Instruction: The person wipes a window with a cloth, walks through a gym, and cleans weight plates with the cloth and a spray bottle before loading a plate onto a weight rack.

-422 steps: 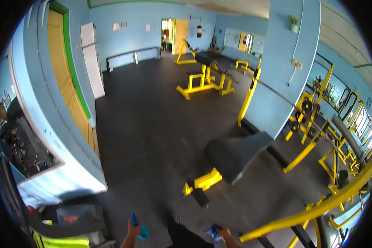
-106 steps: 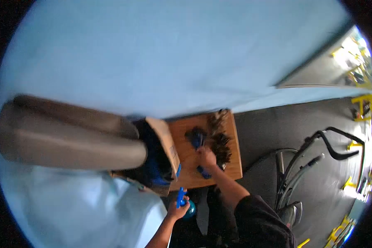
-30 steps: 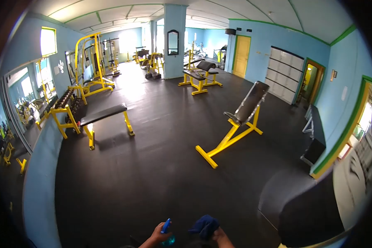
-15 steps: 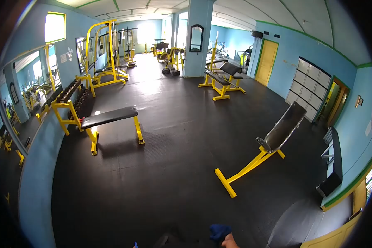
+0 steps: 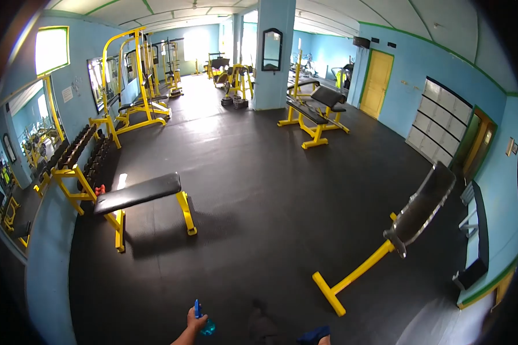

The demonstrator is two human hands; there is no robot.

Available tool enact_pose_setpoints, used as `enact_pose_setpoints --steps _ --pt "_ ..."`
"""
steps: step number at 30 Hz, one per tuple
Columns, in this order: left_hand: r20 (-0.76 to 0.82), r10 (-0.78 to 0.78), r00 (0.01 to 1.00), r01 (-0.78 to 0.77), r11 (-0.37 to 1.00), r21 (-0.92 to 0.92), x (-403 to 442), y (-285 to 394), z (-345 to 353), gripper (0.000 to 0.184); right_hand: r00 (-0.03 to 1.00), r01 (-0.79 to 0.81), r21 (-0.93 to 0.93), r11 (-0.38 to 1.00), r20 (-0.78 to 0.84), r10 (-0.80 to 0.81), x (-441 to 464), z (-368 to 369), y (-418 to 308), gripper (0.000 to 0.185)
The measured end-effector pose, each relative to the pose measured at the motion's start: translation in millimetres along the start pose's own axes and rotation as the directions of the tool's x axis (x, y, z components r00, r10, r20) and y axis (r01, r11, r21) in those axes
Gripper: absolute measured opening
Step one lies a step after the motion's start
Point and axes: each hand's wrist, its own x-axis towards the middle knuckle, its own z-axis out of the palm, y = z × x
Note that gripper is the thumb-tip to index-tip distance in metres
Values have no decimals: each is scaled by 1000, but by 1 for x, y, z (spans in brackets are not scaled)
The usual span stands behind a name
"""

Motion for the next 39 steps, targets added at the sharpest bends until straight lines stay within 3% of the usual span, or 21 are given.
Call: enact_pose_setpoints --steps 1,3,6,9,12,13,14,15,16,18,20,23,25,27,31,34,37,39 --pt "-12 -1 1000 1 1000 -7 21 17 4 60 1000 -20 -1 1000 20 20 30 23 -15 26" --pt "1 -158 987 158 986 -52 59 40 4 59 996 -57 -10 998 70 58 87 66 -46 27" --pt "0 -127 992 127 987 97 119 52 -7 62 968 -123 -26 992 218 126 168 127 -84 28" --pt "-58 -244 968 249 962 109 148 67 -24 62 860 -216 -60 975 461 219 238 188 -126 28" --pt "-66 -280 958 283 959 27 200 74 -24 70 787 -240 -140 961 551 277 308 272 -169 34" --pt "-50 -274 960 274 962 -7 219 72 -21 72 791 -240 -149 959 543 282 331 294 -179 34" --pt "-31 -262 964 261 964 -54 237 68 -15 75 950 -176 -188 966 226 217 359 311 -189 35" --pt "-3 -236 972 234 966 -109 258 63 -11 78 988 -126 -241 962 -112 102 382 328 -194 36" --pt "32 -195 980 198 963 -184 278 55 -8 81 989 -123 -238 963 -112 99 390 356 -198 36" --pt "90 -110 990 133 939 -316 326 54 -7 88 995 -23 -275 961 83 48 390 420 -209 36" --pt "165 -168 972 223 882 -416 385 72 -9 90 999 -24 -203 979 40 32 404 459 -216 37" --pt "116 -159 980 188 929 -320 499 113 -18 83 999 -5 -88 996 -53 0 435 494 -225 37" --pt "-7 -326 945 326 945 -13 572 137 -19 64 995 9 -75 997 -102 -17 455 505 -232 35" --pt "17 -256 967 255 966 37 647 177 -23 56 990 23 -50 998 -141 -30 473 517 -238 34" --pt "28 -116 993 116 993 -7 785 252 -12 59 982 31 -6 1000 -184 -31 529 551 -251 32" --pt "-45 -3 999 7 997 77 878 279 12 58 983 21 15 1000 -183 -18 600 582 -274 31" --pt "19 -85 996 86 990 -110 936 308 25 51 989 -2 -1 1000 -151 1 684 630 -314 29" --pt "76 -190 979 193 981 -27 966 323 19 60 994 -23 -25 999 -106 20 742 669 -342 28"
